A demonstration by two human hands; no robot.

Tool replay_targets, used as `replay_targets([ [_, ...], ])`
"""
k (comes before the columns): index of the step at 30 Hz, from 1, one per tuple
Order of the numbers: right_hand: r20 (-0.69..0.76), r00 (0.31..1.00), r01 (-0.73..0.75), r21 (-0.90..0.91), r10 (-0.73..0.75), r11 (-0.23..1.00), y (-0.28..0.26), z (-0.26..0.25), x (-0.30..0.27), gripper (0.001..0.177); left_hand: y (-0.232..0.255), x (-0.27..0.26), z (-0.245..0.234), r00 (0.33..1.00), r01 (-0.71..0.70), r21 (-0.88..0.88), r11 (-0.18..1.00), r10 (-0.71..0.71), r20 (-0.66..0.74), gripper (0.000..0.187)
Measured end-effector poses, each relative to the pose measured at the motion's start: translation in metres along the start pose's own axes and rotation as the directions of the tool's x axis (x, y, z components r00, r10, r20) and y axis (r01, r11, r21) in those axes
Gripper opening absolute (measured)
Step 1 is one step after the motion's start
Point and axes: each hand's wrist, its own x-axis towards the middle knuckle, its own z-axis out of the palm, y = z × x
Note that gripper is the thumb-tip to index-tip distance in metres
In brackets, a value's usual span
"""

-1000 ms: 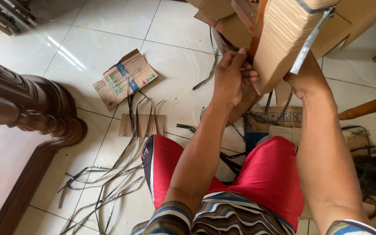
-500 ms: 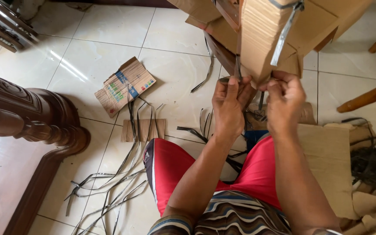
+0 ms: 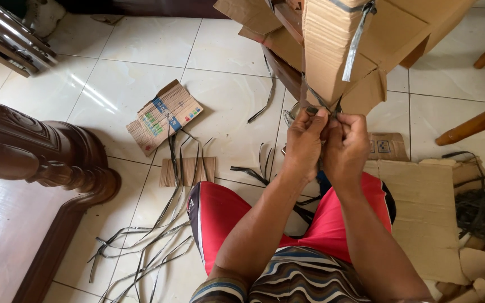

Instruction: Wrapping cardboard around furniture legs and securing them by tying plastic straps for protection.

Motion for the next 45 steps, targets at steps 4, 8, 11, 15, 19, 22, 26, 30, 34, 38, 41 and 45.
replay_targets([
  [4,0.04,0.996,-0.085,0.111,0.082,0.99,0.001,-0.003,-0.011,0.009,0.03,-0.017,0.001,0.997,0.052,-0.01,0.999,-0.051,0.063,0.007],
  [8,0.083,0.997,-0.013,0.092,0.005,0.996,0.006,-0.004,-0.019,0.008,0.033,-0.016,0.006,0.99,0.074,-0.064,0.995,-0.066,0.127,0.008],
  [11,0.125,0.992,0.006,0.061,-0.013,0.998,0.006,-0.008,-0.022,0.01,0.025,-0.013,0.001,0.992,0.041,-0.043,0.998,-0.036,0.12,0.009],
  [15,0.168,0.986,0.004,0.064,-0.015,0.998,0.011,-0.015,-0.02,0.011,0.015,-0.009,-0.001,0.994,0.008,-0.127,0.992,0.006,0.113,0.012],
  [19,0.211,0.977,-0.047,0.134,0.018,0.99,0.015,-0.027,-0.021,0.01,0.032,-0.027,0.009,0.993,0.004,-0.176,0.984,0.016,0.114,0.028],
  [22,0.221,0.971,-0.131,0.177,0.09,0.975,0.021,-0.037,-0.029,0.006,0.021,-0.025,-0.001,0.993,0.025,-0.135,0.991,-0.008,0.12,0.036],
  [26,0.285,0.95,-0.173,0.141,0.127,0.975,0.045,-0.048,-0.056,0.004,-0.002,-0.02,-0.025,0.972,0.082,0.027,0.996,-0.086,0.219,0.029],
  [30,0.425,0.882,-0.264,0.085,0.205,0.961,0.066,-0.055,-0.084,0.006,0.0,-0.026,-0.033,0.979,0.037,0.168,0.985,-0.069,0.19,0.027],
  [34,0.507,0.84,-0.247,0.038,0.194,0.968,0.065,-0.065,-0.079,0.009,-0.003,-0.033,-0.046,0.983,-0.037,0.382,0.923,-0.034,0.178,0.026],
  [38,0.255,0.959,-0.115,-0.037,0.12,0.993,0.039,-0.074,-0.047,0.017,0.005,-0.048,-0.043,0.985,-0.125,0.458,0.88,0.055,0.163,0.013],
  [41,0.228,0.969,-0.102,0.014,0.096,0.995,0.022,-0.072,-0.024,0.015,0.0,-0.057,-0.041,0.977,-0.199,0.515,0.834,0.131,0.165,0.012],
  [45,0.28,0.949,-0.171,0.073,0.144,0.983,0.007,-0.067,-0.01,0.019,-0.003,-0.064,-0.039,0.942,-0.329,0.556,0.763,0.225,0.25,0.013],
])
